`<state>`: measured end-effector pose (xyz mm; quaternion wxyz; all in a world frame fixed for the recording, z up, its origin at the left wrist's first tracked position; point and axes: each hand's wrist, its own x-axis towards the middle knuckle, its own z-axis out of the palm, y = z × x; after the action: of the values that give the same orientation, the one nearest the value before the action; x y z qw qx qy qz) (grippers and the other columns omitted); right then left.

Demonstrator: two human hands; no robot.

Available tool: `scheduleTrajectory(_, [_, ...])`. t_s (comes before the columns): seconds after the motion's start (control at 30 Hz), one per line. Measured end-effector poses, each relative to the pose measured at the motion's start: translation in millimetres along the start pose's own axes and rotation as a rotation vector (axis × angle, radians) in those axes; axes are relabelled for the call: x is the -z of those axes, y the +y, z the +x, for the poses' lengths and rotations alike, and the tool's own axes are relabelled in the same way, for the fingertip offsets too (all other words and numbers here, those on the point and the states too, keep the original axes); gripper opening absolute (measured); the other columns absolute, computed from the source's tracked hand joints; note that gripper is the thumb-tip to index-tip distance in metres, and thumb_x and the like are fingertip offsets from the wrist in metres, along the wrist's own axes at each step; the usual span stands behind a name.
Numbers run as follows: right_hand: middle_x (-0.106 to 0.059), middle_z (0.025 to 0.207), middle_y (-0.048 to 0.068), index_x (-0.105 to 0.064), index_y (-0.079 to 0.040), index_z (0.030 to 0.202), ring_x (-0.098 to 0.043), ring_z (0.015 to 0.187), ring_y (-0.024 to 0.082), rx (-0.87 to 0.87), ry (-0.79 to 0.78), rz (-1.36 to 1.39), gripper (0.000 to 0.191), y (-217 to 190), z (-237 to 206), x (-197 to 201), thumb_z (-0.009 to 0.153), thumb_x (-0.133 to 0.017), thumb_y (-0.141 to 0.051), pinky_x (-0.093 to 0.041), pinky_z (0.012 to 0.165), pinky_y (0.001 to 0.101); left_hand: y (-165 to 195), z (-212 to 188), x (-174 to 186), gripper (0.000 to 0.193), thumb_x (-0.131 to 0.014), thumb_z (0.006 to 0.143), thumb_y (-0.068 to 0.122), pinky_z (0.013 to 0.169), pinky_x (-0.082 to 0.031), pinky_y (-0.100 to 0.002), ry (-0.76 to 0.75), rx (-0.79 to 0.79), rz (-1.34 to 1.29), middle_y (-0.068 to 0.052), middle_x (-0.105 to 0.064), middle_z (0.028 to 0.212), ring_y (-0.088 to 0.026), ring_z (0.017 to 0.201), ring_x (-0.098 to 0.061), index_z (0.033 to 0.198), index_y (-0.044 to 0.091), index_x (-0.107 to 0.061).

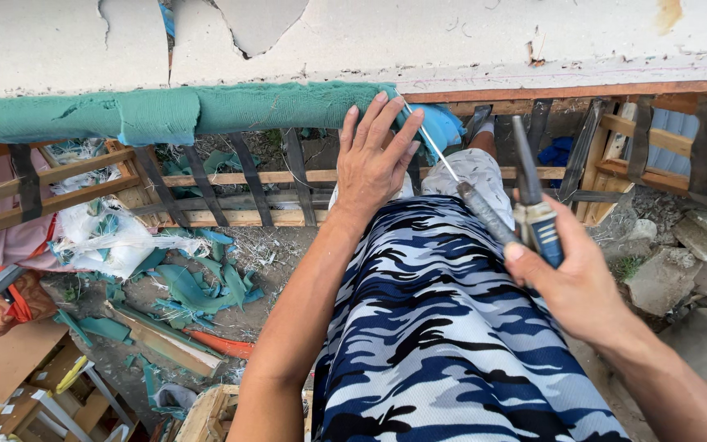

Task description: The person removes old green foam and fabric from a curved wooden furniture frame, working along the edge. They pull the foam loose by hand, cut it with a knife and scissors, and pry sections off using pliers, letting the stripped pieces fall to the ground.

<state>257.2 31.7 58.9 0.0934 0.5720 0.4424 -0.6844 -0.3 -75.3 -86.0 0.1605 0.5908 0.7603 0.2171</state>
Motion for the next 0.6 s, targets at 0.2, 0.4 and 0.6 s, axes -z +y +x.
scheduleTrajectory(0.2, [-0.061, 0.133, 0.019, -0.042, 0.002, 0.151, -0.060, 0.121, 0.030, 0.349, 0.015, -0.317, 0.070, 33, 51, -32, 0.094, -0.070, -0.027, -0.045, 0.104, 0.0391, -8, 0, 3, 0.051, -0.073, 0.101, 0.023, 0.128, -0.028, -0.051, -0.061, -0.064, 0.059, -0.004, -0.047, 0.157, -0.024, 0.151, -0.040, 0.150, 0.026, -0.055])
scheduleTrajectory(0.4, [-0.058, 0.140, 0.024, -0.041, -0.001, 0.153, -0.057, 0.130, 0.035, 0.442, 0.031, -0.320, 0.067, 53, 102, -44, 0.096, -0.068, -0.026, -0.043, 0.109, 0.0405, -5, -1, -5, 0.049, -0.073, 0.103, 0.024, 0.128, -0.026, -0.052, -0.004, -0.055, 0.087, -0.004, -0.047, 0.156, -0.024, 0.151, -0.039, 0.149, 0.025, -0.057])
scheduleTrajectory(0.6, [-0.060, 0.136, 0.019, -0.041, -0.002, 0.152, -0.061, 0.122, 0.029, 0.463, 0.013, -0.267, 0.067, 49, 109, -41, 0.096, -0.068, -0.028, -0.045, 0.106, 0.0369, 0, 4, -1, 0.048, -0.071, 0.104, 0.030, 0.126, -0.028, -0.053, 0.020, -0.008, 0.053, -0.005, -0.048, 0.154, -0.024, 0.150, -0.040, 0.149, 0.022, -0.055])
